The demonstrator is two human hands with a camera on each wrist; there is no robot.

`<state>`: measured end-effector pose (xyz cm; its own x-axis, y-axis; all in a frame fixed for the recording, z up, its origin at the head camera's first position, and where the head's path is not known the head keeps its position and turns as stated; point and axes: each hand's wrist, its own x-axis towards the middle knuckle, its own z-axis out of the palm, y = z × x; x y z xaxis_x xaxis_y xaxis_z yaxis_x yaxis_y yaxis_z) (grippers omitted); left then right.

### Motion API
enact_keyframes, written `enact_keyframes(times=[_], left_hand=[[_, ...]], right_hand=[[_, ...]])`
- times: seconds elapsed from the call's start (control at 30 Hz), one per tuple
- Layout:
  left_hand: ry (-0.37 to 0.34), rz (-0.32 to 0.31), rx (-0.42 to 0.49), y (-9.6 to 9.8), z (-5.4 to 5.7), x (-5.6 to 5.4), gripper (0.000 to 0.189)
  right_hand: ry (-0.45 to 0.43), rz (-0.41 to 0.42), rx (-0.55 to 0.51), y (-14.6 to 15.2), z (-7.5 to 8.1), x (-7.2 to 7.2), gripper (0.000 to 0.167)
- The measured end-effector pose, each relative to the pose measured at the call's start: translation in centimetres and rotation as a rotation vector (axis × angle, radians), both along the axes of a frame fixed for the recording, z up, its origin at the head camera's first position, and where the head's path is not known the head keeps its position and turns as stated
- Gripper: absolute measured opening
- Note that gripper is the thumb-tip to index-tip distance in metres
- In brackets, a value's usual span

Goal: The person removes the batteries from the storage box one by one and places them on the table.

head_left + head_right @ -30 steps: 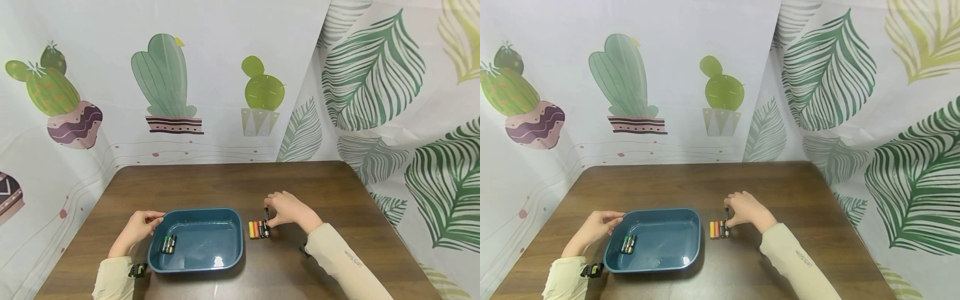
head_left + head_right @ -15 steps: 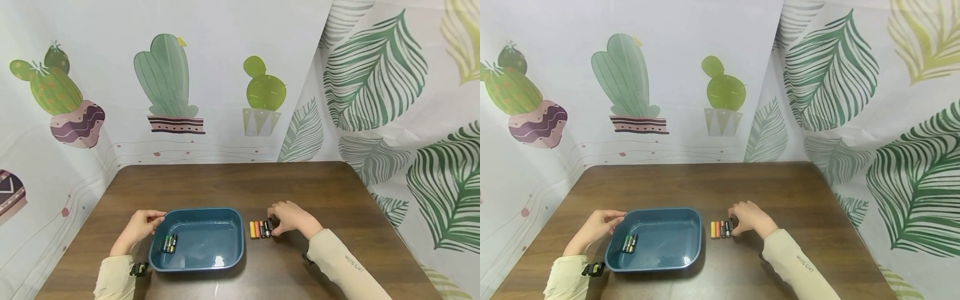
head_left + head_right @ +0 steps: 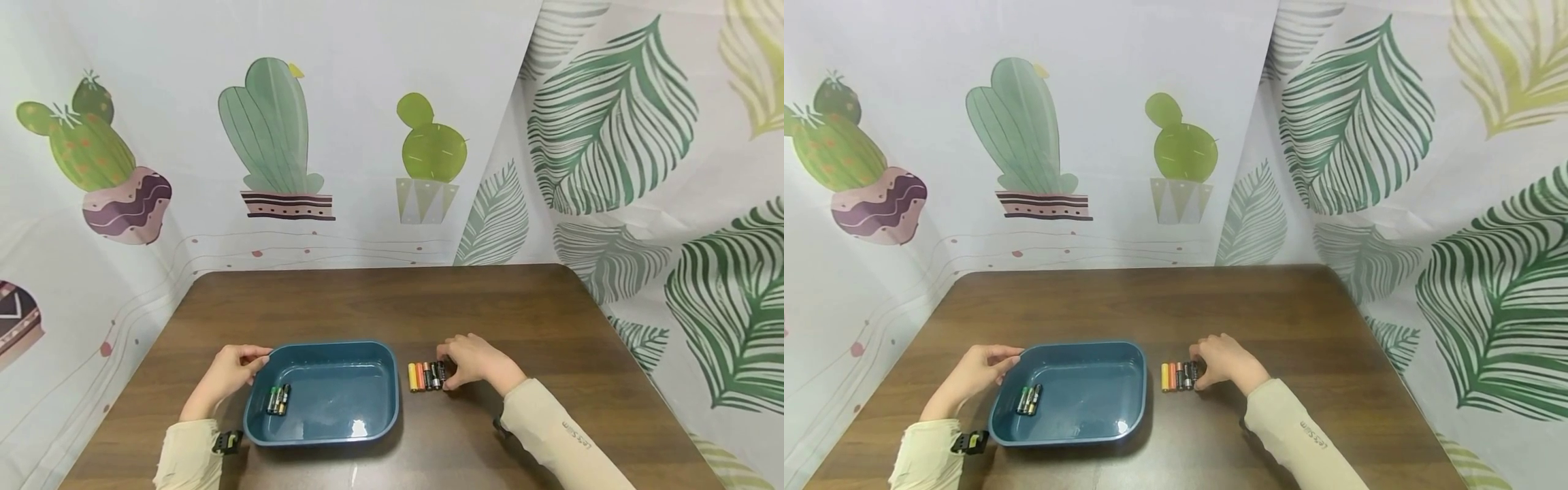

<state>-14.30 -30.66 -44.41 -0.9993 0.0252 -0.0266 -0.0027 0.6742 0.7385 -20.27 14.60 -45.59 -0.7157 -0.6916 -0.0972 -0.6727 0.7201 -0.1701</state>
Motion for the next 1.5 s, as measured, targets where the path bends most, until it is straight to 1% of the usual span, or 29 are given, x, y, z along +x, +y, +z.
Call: enact_keyframes(times=[0.47, 0.77, 1.0, 1.23, 1.5], left_hand=[[0.003, 0.002, -0.002, -0.05, -0.11, 0.09, 0.02], [-0.001, 0.002, -0.003, -0.07, -0.1, 0.13, 0.02], [-0.002, 0.007, 0.008, -0.1, -0.16, 0.03, 0.019], [0.002, -0.003, 0.017, -0.05, 0.03, -0.04, 0.02], [-0.003, -0.002, 0.018, -0.05, 0.0, -0.08, 0.02]], right_hand=[[-0.008, -0.025, 0.006, 0.18, -0.39, -0.1, 0.045], [-0.001, -0.013, -0.002, 0.25, -0.54, -0.1, 0.044], [-0.002, -0.01, -0.004, 0.19, -0.38, 0.02, 0.044], [0.003, -0.009, -0.009, 0.19, -0.35, 0.07, 0.045], [-0.012, -0.015, -0.02, 0.17, -0.15, 0.36, 0.046]])
